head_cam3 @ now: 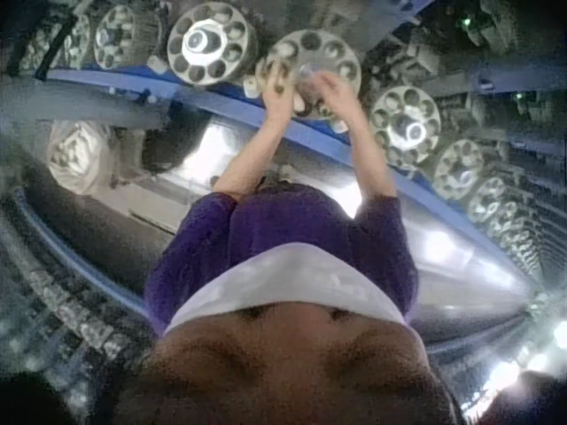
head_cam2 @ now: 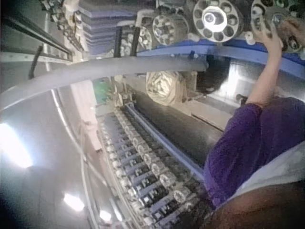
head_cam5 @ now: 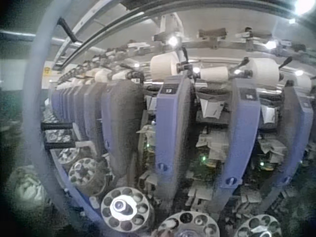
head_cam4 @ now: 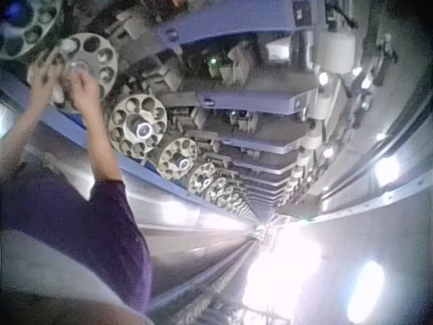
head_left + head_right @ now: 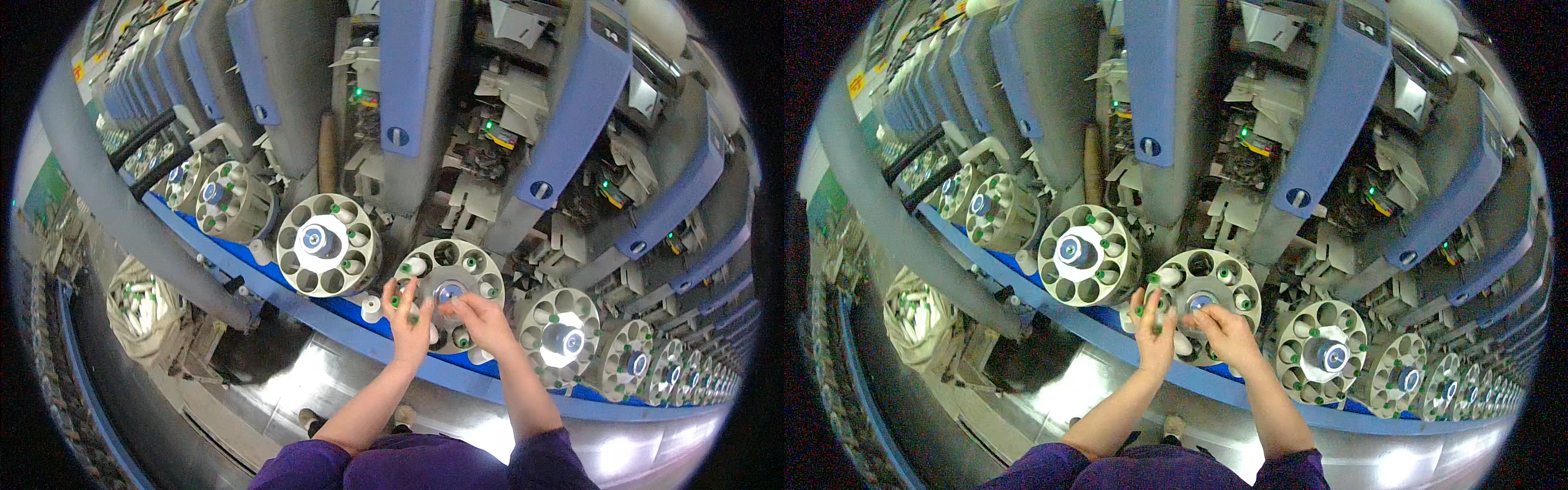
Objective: The person repeatedly picks white spools with green ends from a cloth bag and places them into slots on rotating circular fixtures on a textile machine. The person moves along the machine row, refilling empty slots as needed.
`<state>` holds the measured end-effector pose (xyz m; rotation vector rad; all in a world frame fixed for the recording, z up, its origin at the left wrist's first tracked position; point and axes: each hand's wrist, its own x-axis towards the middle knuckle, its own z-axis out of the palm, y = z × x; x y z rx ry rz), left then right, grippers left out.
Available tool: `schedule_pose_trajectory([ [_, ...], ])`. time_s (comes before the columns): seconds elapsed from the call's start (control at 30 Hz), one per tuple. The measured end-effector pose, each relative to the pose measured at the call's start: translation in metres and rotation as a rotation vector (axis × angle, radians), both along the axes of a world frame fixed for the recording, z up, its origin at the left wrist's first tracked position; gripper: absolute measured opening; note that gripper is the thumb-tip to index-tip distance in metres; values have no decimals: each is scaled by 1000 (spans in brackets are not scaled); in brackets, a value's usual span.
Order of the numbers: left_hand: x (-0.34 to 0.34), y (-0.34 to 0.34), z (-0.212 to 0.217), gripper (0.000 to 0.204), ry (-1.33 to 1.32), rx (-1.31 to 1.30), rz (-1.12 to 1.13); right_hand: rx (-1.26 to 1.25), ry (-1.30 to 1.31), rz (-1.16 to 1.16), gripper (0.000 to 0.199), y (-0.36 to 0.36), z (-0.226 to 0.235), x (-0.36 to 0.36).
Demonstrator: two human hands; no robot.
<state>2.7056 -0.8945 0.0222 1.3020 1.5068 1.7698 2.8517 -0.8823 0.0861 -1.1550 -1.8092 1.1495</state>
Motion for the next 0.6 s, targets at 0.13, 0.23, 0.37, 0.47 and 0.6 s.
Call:
schedule_pose_trajectory([
  [0.13,-18,-4,-16,39,-77,101,62,-203,314,-81,23,-5,2,0],
  [0.23,-25,-9,-28,32,98,-87,-112,-156,354,17,22,-11,2,-3],
  [0.37,-23,-18,-31,28,273,-46,7,-88,373,79,21,-29,24,-2],
  [0.47,-17,-13,-20,28,293,128,-23,-36,314,144,18,-35,53,3],
  [0.6,1,-1,14,30,-145,-29,-945,212,422,25,17,-12,75,-7],
])
